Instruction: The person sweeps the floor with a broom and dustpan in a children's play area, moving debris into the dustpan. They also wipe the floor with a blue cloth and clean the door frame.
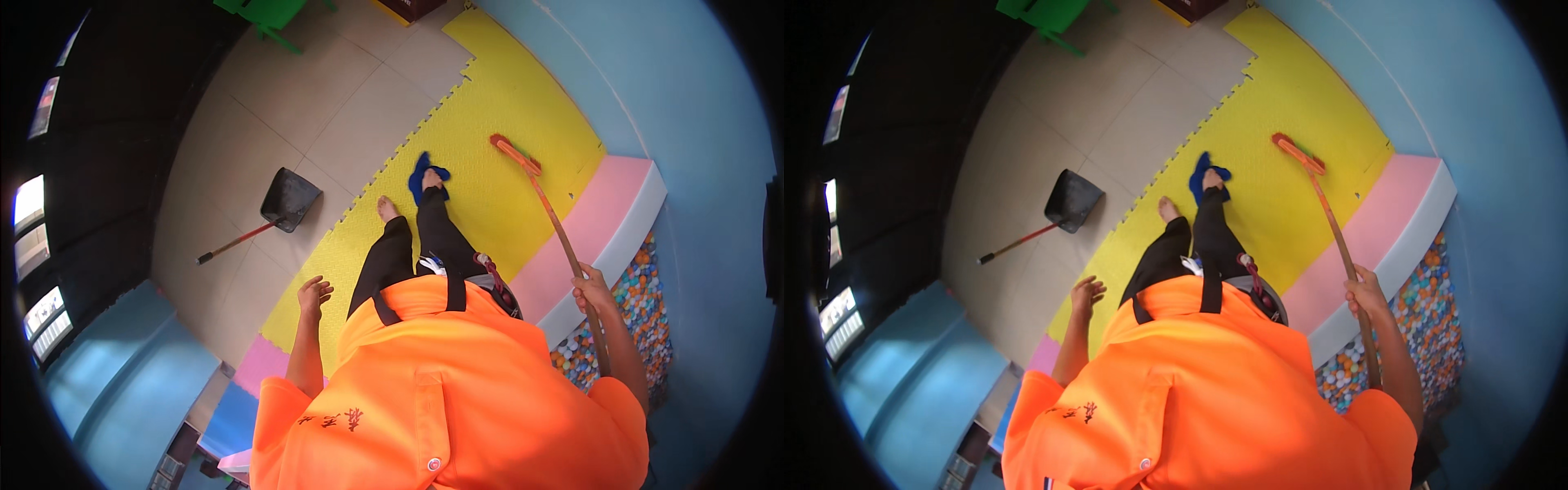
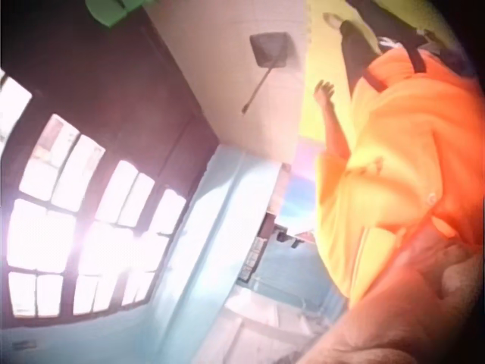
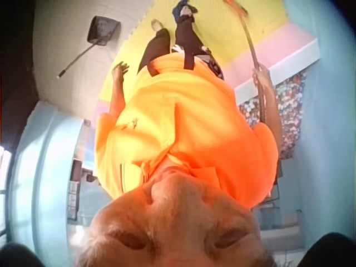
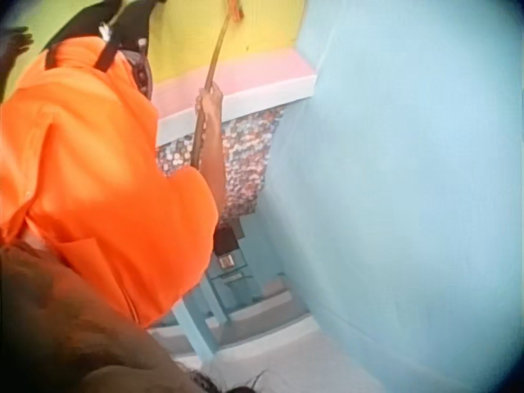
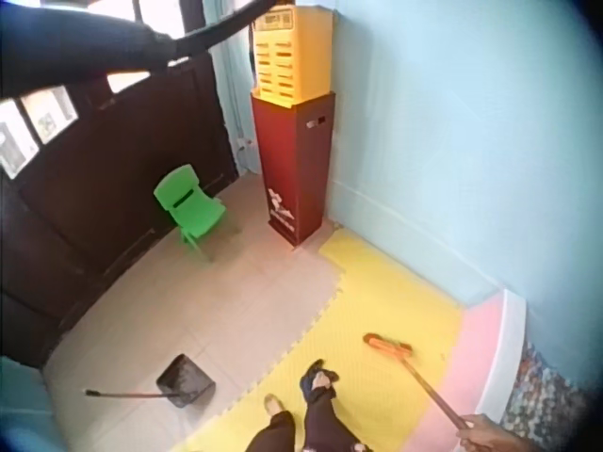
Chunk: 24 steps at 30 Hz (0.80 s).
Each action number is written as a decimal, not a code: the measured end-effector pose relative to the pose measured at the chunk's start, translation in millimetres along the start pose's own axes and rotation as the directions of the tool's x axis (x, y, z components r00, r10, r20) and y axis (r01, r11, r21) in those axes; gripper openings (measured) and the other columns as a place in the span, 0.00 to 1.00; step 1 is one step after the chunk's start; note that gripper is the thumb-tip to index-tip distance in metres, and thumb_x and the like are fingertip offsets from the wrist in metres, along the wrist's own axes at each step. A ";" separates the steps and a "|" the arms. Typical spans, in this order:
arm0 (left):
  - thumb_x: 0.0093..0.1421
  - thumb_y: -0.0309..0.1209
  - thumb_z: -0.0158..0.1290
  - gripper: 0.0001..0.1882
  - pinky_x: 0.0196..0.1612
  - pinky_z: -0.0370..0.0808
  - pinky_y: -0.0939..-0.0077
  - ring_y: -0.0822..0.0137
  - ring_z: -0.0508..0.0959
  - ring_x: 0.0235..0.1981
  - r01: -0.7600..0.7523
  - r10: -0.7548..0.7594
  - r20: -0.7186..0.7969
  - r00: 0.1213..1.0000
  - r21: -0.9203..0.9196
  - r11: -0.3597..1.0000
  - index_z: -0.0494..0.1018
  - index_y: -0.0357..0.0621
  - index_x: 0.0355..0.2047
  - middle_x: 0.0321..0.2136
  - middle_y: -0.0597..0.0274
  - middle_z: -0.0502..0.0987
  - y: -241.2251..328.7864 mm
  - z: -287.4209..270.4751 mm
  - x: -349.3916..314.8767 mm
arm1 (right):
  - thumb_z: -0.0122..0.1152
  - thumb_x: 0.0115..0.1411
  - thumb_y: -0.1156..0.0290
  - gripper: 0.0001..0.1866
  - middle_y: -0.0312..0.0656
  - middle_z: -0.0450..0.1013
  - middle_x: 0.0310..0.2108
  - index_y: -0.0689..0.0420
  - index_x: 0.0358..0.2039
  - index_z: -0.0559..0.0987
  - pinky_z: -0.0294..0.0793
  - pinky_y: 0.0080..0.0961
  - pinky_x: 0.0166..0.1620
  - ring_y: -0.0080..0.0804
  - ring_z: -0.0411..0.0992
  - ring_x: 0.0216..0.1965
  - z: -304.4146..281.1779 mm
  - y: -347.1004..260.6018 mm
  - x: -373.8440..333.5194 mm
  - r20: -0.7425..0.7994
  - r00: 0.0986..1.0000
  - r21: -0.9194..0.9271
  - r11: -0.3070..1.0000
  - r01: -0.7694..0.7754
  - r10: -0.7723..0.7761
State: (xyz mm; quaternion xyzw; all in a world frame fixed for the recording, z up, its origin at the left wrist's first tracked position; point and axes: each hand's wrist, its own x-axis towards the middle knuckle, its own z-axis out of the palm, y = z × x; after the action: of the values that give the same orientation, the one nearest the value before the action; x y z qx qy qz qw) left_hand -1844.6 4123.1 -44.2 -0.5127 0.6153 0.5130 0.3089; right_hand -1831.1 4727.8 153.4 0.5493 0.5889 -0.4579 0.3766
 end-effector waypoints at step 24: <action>0.53 0.22 0.40 0.19 0.25 0.73 0.75 0.64 0.78 0.27 0.172 -0.187 -0.029 0.982 -0.272 0.947 0.66 0.35 0.46 0.30 0.54 0.75 -114.9 -31.2 -14.7 | 0.48 0.53 0.77 0.16 0.34 0.60 0.11 0.57 0.44 0.65 0.56 0.22 0.09 0.19 0.56 0.07 16.0 -83.8 -2.3 0.026 0.998 -0.158 0.986 -0.060 0.064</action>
State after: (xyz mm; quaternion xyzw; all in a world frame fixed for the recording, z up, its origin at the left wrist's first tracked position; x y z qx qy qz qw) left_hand -1727.0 4104.1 -58.2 -0.6175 0.4990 0.5473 0.2649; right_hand -1914.9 4713.7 161.4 0.5290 0.5998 -0.4066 0.4417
